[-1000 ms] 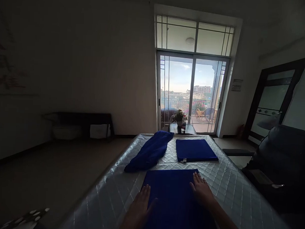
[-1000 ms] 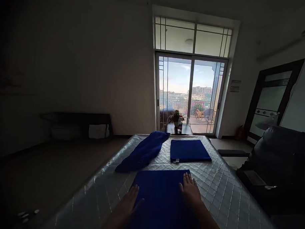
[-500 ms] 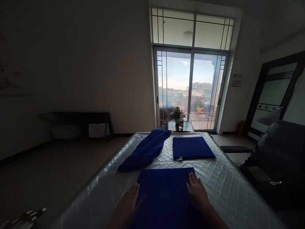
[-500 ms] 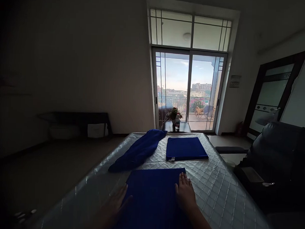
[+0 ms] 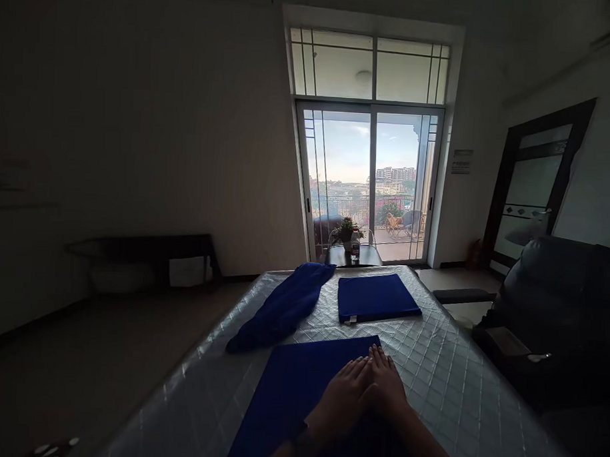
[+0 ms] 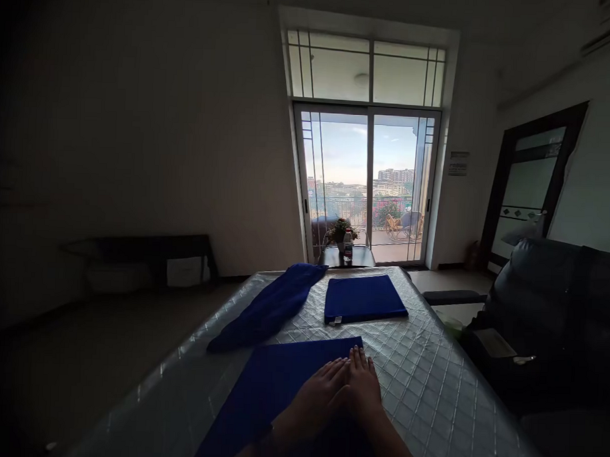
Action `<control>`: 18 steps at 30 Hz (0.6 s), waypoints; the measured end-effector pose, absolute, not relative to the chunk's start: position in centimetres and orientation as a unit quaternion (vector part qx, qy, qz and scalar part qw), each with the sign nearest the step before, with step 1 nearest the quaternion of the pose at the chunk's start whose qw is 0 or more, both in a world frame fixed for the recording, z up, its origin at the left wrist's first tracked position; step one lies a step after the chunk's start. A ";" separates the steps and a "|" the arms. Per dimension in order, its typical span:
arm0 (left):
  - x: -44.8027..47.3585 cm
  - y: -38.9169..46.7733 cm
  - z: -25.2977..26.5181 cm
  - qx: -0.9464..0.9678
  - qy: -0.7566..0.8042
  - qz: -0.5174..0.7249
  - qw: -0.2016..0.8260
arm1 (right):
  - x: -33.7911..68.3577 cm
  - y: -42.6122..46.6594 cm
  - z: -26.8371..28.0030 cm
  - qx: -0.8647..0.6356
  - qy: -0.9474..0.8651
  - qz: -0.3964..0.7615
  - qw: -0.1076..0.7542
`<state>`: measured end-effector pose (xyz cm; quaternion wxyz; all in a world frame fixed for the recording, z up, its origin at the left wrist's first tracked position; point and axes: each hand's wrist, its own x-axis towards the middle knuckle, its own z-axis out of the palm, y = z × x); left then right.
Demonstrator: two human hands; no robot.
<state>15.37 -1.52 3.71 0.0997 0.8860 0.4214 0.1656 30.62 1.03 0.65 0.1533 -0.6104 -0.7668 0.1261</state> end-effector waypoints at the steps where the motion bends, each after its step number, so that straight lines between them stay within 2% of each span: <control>1: 16.5 -0.8 3.5 0.884 0.425 0.168 0.103 | 30.7 1.1 0.5 -0.608 -0.769 0.125 0.150; 8: 17.0 1.2 0.8 0.861 0.470 0.169 0.096 | 30.8 1.1 0.6 -0.605 -0.772 0.129 0.147; 18: 5.7 1.0 1.0 0.769 0.630 0.101 0.045 | 30.2 0.8 1.4 -0.631 -0.746 0.140 0.159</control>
